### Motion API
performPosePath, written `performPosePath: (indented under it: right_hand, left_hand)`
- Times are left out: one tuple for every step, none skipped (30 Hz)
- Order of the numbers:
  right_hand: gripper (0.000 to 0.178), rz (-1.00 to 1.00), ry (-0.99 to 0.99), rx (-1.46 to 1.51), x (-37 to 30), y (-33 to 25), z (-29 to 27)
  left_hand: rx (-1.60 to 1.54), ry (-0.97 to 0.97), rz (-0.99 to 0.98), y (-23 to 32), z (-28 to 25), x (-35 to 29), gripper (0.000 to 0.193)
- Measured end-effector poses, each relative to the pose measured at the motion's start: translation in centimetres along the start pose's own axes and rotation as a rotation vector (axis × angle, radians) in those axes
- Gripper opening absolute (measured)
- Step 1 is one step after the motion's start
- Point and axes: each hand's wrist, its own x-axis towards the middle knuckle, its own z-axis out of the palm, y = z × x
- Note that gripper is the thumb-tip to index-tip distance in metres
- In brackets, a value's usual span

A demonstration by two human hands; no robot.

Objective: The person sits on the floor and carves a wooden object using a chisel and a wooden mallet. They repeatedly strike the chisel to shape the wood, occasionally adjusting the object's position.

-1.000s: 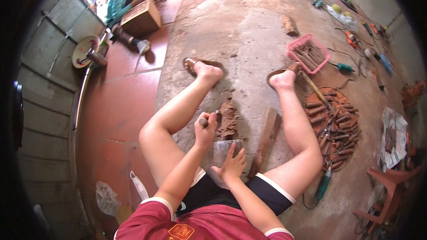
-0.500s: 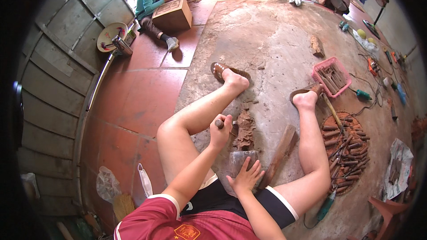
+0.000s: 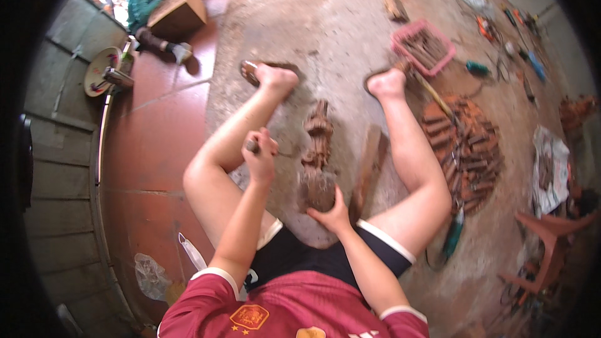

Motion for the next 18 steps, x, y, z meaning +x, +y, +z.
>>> performPosePath:
  right_hand:
    - [0.116, 0.116, -0.048, 0.027, 0.1, 0.9, 0.2]
    - [0.106, 0.140, -0.123, 0.195, 0.4, 1.4, 0.4]
    - [0.098, 0.161, -0.194, 0.364, 0.4, 2.0, 0.5]
    - [0.095, 0.166, -0.178, 0.320, 0.5, 2.3, 0.6]
    - [0.091, 0.171, -0.163, 0.275, 0.4, 2.8, 0.7]
    - [0.088, 0.178, -0.149, 0.228, 0.3, 3.2, 0.6]
    - [0.087, 0.204, -0.129, 0.286, 0.0, 2.5, 0.7]
    - [0.087, 0.232, -0.105, 0.345, -0.5, 1.2, 0.5]
    - [0.086, 0.259, -0.082, 0.404, -0.8, 0.2, 0.2]
    - [0.085, 0.263, -0.035, 0.372, -0.9, -0.3, -0.2]
    - [0.084, 0.267, 0.011, 0.338, -0.9, -0.6, -0.7]
    - [0.084, 0.270, 0.054, 0.303, -1.1, -0.5, -1.1]
    - [0.083, 0.262, 0.116, 0.208, -1.2, 0.2, -1.2]
    - [0.082, 0.253, 0.177, 0.112, -1.2, 1.1, -1.3]
    - [0.081, 0.243, 0.236, 0.015, -1.4, 1.8, -1.4]
    - [0.076, 0.219, 0.265, -0.009, -1.8, 1.4, -1.6]
    - [0.076, 0.240, 0.267, 0.074, -2.1, 0.9, -1.9]
    - [0.077, 0.262, 0.268, 0.156, -2.3, 0.3, -2.2]
  left_hand:
    - [-0.016, 0.011, 0.001, 0.5, 0.2, 0.1, 0.028]
    - [-0.020, 0.012, 0.000, 0.6, 0.4, 0.3, 0.029]
    - [-0.024, 0.015, -0.001, 0.6, 0.5, 0.2, 0.029]
    - [-0.031, 0.000, -0.004, 1.0, 0.6, 0.3, 0.029]
    - [-0.030, -0.006, -0.016, 1.0, 0.8, 0.2, 0.029]
    - [-0.030, -0.011, -0.028, 0.8, 1.0, 0.2, 0.029]
    - [-0.022, -0.001, -0.032, 0.9, 0.5, 0.2, 0.029]
    - [-0.021, -0.004, -0.050, 0.8, 0.3, 0.2, 0.029]
    - [-0.027, -0.008, -0.062, 0.7, 0.2, 0.0, 0.028]
    - [-0.037, -0.017, -0.072, 0.8, 0.4, 0.0, 0.028]
    - [-0.046, -0.024, -0.083, 0.9, 0.5, 0.0, 0.028]
    - [-0.040, -0.034, -0.095, 0.9, 0.6, -0.2, 0.028]
    - [-0.032, -0.037, -0.099, 0.7, 0.6, -0.2, 0.028]
    - [-0.023, -0.040, -0.103, 0.6, 0.6, -0.1, 0.028]
    - [-0.015, -0.043, -0.107, 0.5, 0.7, -0.2, 0.028]
    - [-0.008, -0.042, -0.105, 0.5, 0.7, -0.2, 0.028]
    - [-0.001, -0.042, -0.102, 0.5, 0.6, -0.2, 0.028]
    - [0.006, -0.041, -0.100, 0.5, 0.6, -0.2, 0.028]
